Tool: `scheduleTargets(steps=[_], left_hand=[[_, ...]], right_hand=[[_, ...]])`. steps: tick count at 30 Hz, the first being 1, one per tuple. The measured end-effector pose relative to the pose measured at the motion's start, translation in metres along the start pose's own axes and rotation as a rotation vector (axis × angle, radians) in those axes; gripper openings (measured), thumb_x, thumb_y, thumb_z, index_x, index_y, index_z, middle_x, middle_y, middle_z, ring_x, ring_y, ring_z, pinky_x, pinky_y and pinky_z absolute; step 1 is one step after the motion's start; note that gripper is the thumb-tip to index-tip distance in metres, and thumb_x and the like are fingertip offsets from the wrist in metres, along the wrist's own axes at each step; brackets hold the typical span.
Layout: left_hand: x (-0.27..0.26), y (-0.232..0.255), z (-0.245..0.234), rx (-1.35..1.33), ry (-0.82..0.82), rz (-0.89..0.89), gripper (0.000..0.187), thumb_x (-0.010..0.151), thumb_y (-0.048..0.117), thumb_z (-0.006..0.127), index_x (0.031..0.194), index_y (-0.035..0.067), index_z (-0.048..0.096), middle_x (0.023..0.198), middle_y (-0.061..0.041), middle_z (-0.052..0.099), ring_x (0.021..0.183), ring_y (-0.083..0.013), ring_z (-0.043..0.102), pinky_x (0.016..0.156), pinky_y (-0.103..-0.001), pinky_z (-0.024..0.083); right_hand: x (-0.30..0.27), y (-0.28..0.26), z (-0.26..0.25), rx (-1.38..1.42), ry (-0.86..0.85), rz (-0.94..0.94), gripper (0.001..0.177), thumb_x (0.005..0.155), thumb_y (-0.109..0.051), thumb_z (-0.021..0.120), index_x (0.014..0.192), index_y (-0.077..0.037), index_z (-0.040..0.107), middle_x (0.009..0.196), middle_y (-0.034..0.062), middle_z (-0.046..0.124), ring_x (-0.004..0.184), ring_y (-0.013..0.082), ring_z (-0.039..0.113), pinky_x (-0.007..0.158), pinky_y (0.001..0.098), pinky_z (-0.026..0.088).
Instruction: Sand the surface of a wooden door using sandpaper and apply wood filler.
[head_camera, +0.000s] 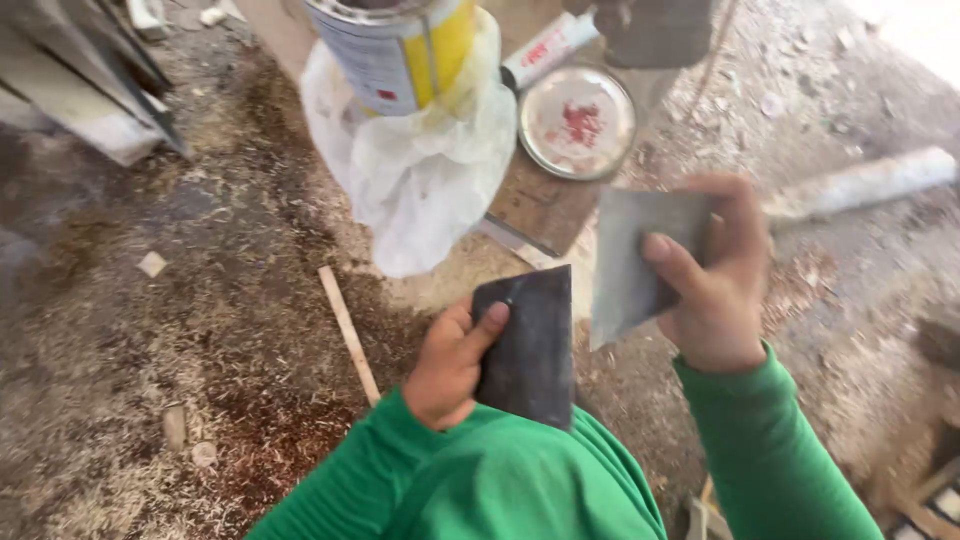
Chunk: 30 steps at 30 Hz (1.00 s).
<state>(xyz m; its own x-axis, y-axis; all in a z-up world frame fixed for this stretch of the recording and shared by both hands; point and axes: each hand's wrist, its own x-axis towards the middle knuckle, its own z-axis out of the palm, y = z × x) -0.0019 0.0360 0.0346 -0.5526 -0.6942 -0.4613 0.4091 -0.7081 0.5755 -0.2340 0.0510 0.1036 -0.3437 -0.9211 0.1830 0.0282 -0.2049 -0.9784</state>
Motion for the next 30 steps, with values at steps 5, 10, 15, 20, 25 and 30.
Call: scheduleTargets(steps=[5,10,15,20,25,30], left_hand=[[-0.011,0.013,0.004,-0.049,-0.139,0.042,0.029,0.104,0.021,0.063,0.123,0.0,0.061,0.109,-0.008,0.074,0.094,-0.0144,0.07,0.085,-0.033,0.059],[-0.008,0.011,0.0,-0.064,-0.081,0.054,0.025,0.104,0.016,0.063,0.124,0.001,0.06,0.107,-0.007,0.074,0.092,-0.0135,0.07,0.083,-0.032,0.058],[-0.014,0.011,0.0,-0.005,-0.099,0.027,0.021,0.105,0.013,0.064,0.121,0.001,0.061,0.105,-0.006,0.073,0.093,-0.0123,0.069,0.084,-0.032,0.058],[-0.02,0.034,0.016,0.322,-0.144,0.356,0.019,0.109,0.014,0.063,0.123,0.001,0.065,0.107,-0.003,0.072,0.097,-0.0082,0.065,0.089,-0.027,0.055],[-0.012,0.028,0.011,0.713,0.115,0.533,0.02,0.107,0.014,0.062,0.122,0.001,0.066,0.104,-0.003,0.071,0.093,-0.0073,0.064,0.083,-0.025,0.055],[-0.01,0.019,0.019,0.843,0.241,0.595,0.023,0.104,0.013,0.061,0.123,0.002,0.067,0.105,-0.005,0.075,0.094,-0.0089,0.068,0.084,-0.027,0.057]], right_hand=[[-0.012,0.043,-0.021,-0.015,-0.187,0.218,0.055,0.083,-0.027,0.089,0.121,-0.007,0.055,0.103,-0.0032,0.059,0.094,0.0057,0.058,0.08,0.023,0.049],[-0.038,0.065,-0.027,-0.058,-0.292,0.293,0.058,0.077,-0.032,0.093,0.114,-0.008,0.054,0.099,-0.0051,0.055,0.092,0.0041,0.053,0.079,0.0228,0.045],[-0.073,0.087,-0.046,-0.33,-0.451,0.194,0.055,0.072,-0.033,0.094,0.105,-0.007,0.057,0.092,0.0004,0.059,0.086,0.0088,0.059,0.075,0.027,0.05],[-0.107,0.117,-0.096,-0.839,-0.488,0.203,0.041,0.075,-0.014,0.089,0.108,-0.004,0.066,0.087,0.011,0.07,0.076,0.0262,0.072,0.068,0.0356,0.055],[-0.1,0.042,-0.054,-0.798,-0.228,-0.239,0.024,0.088,-0.001,0.078,0.099,-0.008,0.057,0.099,0.0094,0.068,0.085,0.0252,0.068,0.074,0.0349,0.055],[-0.117,0.014,-0.014,-0.64,-0.513,-0.558,0.022,0.074,-0.008,0.071,0.094,-0.009,0.064,0.103,0.0085,0.068,0.092,0.0296,0.067,0.075,0.0421,0.056]])
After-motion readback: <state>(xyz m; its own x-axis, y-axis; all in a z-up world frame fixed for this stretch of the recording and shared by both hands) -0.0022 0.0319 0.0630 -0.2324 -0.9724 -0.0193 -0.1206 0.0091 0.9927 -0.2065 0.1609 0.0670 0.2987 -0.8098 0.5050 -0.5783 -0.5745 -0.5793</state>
